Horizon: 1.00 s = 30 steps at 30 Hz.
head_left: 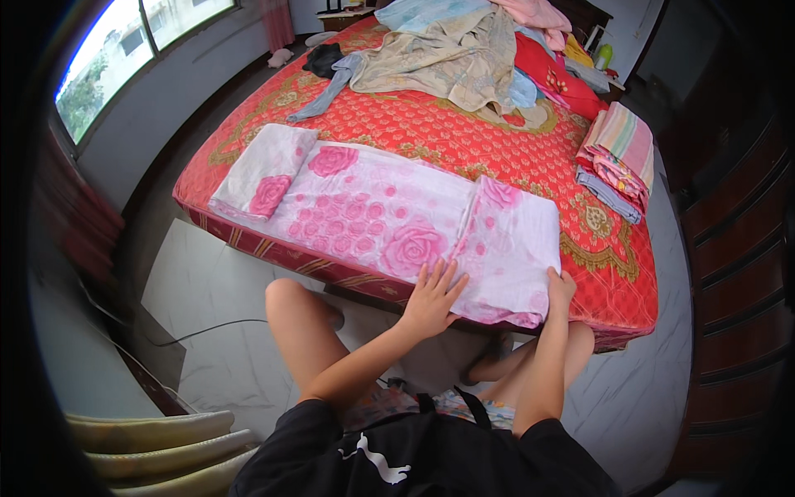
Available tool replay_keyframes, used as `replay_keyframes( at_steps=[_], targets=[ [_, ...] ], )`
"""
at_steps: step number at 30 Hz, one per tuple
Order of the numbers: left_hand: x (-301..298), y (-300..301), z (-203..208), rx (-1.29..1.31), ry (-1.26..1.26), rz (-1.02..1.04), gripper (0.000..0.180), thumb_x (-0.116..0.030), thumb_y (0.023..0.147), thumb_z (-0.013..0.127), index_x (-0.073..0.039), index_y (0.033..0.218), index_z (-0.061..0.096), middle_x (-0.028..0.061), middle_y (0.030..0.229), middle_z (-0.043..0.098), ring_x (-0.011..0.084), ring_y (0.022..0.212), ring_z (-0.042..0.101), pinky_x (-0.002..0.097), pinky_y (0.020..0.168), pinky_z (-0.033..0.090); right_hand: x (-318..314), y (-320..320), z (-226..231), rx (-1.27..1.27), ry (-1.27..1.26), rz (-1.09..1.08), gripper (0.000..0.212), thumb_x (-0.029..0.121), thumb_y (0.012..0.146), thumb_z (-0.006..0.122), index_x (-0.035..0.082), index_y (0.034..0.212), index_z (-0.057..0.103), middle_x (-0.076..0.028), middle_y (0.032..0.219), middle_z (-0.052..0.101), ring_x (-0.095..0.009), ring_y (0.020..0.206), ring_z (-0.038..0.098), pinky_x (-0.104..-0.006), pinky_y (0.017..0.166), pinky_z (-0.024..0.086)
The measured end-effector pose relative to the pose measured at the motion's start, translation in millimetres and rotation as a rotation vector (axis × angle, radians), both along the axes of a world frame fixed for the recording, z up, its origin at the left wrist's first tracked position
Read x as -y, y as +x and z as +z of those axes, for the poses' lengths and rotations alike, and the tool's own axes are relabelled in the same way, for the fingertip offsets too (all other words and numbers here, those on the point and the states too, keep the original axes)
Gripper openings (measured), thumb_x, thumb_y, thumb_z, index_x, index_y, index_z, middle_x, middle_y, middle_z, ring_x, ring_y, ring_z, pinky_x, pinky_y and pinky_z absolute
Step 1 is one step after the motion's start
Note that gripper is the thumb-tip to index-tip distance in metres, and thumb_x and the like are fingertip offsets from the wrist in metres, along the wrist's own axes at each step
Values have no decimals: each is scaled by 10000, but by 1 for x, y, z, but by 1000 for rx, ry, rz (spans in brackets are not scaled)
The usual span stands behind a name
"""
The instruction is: The person folds a pink floral patterned cloth by hand on a bed, smoothing the fabric and aligning the edges until it is a flat, neat rectangle.
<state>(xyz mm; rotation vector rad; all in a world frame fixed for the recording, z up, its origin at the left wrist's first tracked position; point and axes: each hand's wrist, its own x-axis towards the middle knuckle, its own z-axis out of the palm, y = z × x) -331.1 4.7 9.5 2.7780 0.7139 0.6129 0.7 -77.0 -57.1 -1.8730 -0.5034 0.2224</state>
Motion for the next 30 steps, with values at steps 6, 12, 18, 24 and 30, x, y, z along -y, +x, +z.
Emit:
replay_keyframes(
  at_steps=[6,12,18,24,30],
  targets=[
    [45,40,-13,34,-70,-83,759,-204,660,711,-77,1342,404,202,1427,315,378,1341,269,508,1084,215,72,-1,50,-392,227,-38,166,133,790,660,-9,875,640,-30,773,627,-115,681,547,-257,633,439],
    [51,40,-23,449,-448,71,513,-88,749,627,-23,1241,496,223,1237,509,316,1191,478,384,988,376,-23,-98,181,-337,552,195,225,84,857,609,-8,1060,578,-61,870,627,-110,720,585,-235,644,470],
    [34,5,-64,752,-1348,492,190,-161,937,469,-29,1038,559,95,1112,593,196,1064,574,337,874,460,-129,-219,179,-307,315,1140,343,43,932,491,-32,1265,459,-107,1033,632,-115,872,607,-221,752,496],
    [28,-14,-55,1442,-2044,94,450,-295,954,363,-19,1310,349,143,1300,492,286,1173,517,453,1006,391,-83,-242,64,760,-199,819,407,168,828,597,61,1219,557,-126,1283,522,-319,1243,409,-444,1022,325],
    [33,-9,-38,1266,-1894,267,394,-272,958,384,-18,1258,407,138,1213,552,264,1094,560,424,917,457,-54,-209,43,504,-6,324,456,212,810,646,21,1210,543,-216,1260,497,-332,1203,437,-453,996,342]
  ],
)
